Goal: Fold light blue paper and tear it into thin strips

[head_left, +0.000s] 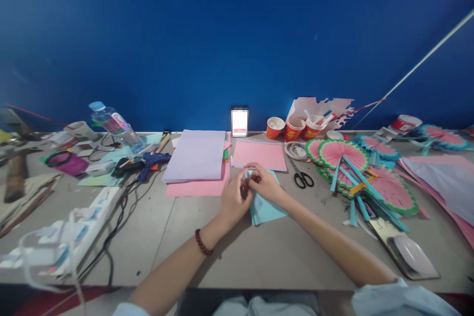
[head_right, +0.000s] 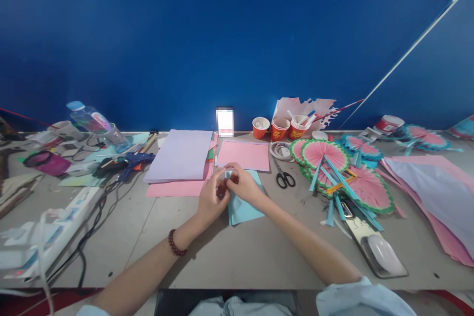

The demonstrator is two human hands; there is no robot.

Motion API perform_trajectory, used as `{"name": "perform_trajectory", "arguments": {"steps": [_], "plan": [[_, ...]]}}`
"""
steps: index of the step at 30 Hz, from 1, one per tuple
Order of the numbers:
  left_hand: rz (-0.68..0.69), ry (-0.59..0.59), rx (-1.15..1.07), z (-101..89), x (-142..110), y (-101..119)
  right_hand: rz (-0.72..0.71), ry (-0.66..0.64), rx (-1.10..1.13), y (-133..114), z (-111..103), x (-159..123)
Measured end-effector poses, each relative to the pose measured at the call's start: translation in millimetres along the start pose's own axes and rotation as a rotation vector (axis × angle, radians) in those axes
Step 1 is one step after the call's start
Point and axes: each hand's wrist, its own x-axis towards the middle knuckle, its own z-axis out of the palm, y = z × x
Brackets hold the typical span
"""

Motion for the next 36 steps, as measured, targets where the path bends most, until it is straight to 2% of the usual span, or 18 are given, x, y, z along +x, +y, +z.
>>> {"name": "perform_trajectory", "arguments": {"steps": [4,8,11,13,15,18,20,23,26,29,33,36], "plan": [[0.061,0.051,-0.030,3.8,-3.7,-3.0,-0.044,0.030,-0.008,-7.6,0.8,-3.4],[0.138,0.095,-0.088,5.1,-7.8,-4.4,-0.032,0.005,0.025,-18.1,-1.3,-5.5],[0.133,0.203,-0.223,0.0,-5.7,-4.5,0.024,-0.026,0.144,-30.4,-8.9,-6.4],[0.097,0.247,-0.307,-5.9,-0.2,-5.8,0.117,-0.128,0.312,-40.7,-16.5,-7.6],[0.057,0.176,-0.414,-12.4,7.6,-8.2,0.171,-0.237,0.509,-51.0,-25.0,-9.2],[-0.018,-0.072,-0.640,-21.9,19.0,-10.3,0.155,-0.265,0.667,-61.2,-37.5,-9.8],[-0.113,-0.230,-0.737,-27.9,24.3,-9.3,0.138,-0.236,0.623,-61.9,-45.4,-7.5],[-0.247,-0.339,-0.755,-35.5,29.4,-7.5,0.142,-0.215,0.420,-52.3,-55.7,-1.0],[-0.313,-0.362,-0.636,-40.6,34.1,-12.6,0.153,-0.248,0.250,-33.3,-60.2,4.7],[-0.293,-0.401,-0.380,-43.6,38.0,-24.1,0.133,-0.282,0.073,-13.9,-53.7,5.9],[-0.141,-0.339,0.126,-42.0,34.8,-31.9,0.137,-0.236,-0.132,1.7,-32.0,2.1],[0.095,-0.235,0.433,-33.5,24.8,-25.1,0.103,-0.194,-0.270,6.6,-19.4,0.0]]}}
